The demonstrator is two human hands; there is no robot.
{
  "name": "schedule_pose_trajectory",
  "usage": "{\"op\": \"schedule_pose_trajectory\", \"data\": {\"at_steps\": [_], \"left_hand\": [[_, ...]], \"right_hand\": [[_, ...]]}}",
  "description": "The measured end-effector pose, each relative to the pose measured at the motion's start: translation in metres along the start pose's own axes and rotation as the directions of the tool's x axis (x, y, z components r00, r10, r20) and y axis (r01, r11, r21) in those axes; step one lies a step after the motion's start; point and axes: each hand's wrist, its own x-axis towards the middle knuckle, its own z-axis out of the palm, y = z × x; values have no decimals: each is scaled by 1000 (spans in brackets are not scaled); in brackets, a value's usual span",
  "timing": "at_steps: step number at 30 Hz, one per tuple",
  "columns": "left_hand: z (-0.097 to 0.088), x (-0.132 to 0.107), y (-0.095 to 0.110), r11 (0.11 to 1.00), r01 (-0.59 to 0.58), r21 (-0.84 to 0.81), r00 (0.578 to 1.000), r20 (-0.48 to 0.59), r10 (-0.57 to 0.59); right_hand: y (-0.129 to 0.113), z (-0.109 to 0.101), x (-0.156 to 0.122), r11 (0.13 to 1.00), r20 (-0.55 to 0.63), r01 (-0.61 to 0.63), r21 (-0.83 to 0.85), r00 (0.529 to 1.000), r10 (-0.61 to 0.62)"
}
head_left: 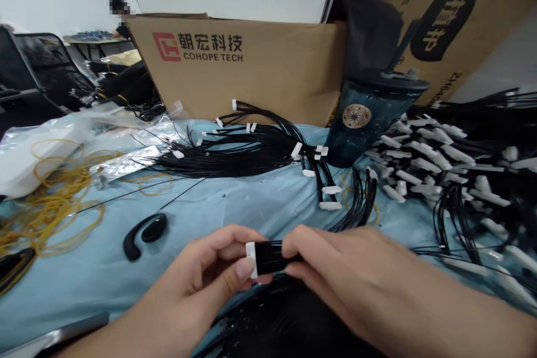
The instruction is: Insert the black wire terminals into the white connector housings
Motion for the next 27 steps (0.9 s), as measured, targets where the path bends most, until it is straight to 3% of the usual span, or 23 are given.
{"op": "schedule_pose_trajectory", "data": {"at_steps": [2,6,10,12,15,18,21,27], "left_hand": [[-1,-1,-5,1000,-5,29,999,-46,6],[-2,-1,-10,999,9,41,991,-132,-3],[0,-1,-2,992,34,123,989,-145,-16],[2,-1,3,984,57,166,987,-159,-30],[2,0,8,976,62,209,989,-143,-32],[0,0,7,966,62,252,995,-88,-41],[-5,-1,3,965,65,253,997,-56,-53],[-2,1,8,988,68,136,996,-68,-59]], "right_hand": [[12,-19,1,1000,43,-9,-5,999,9],[19,-40,3,986,-52,52,-158,997,-61],[-9,-17,2,987,-115,120,-102,985,-132],[-23,2,0,974,-77,184,-130,978,-195],[-31,21,-3,970,-112,197,-140,971,-213],[-26,19,-4,991,-122,133,-7,984,-133],[-18,8,-5,984,-52,-2,177,999,12],[-13,-4,1,841,-7,-274,467,950,314]]}}
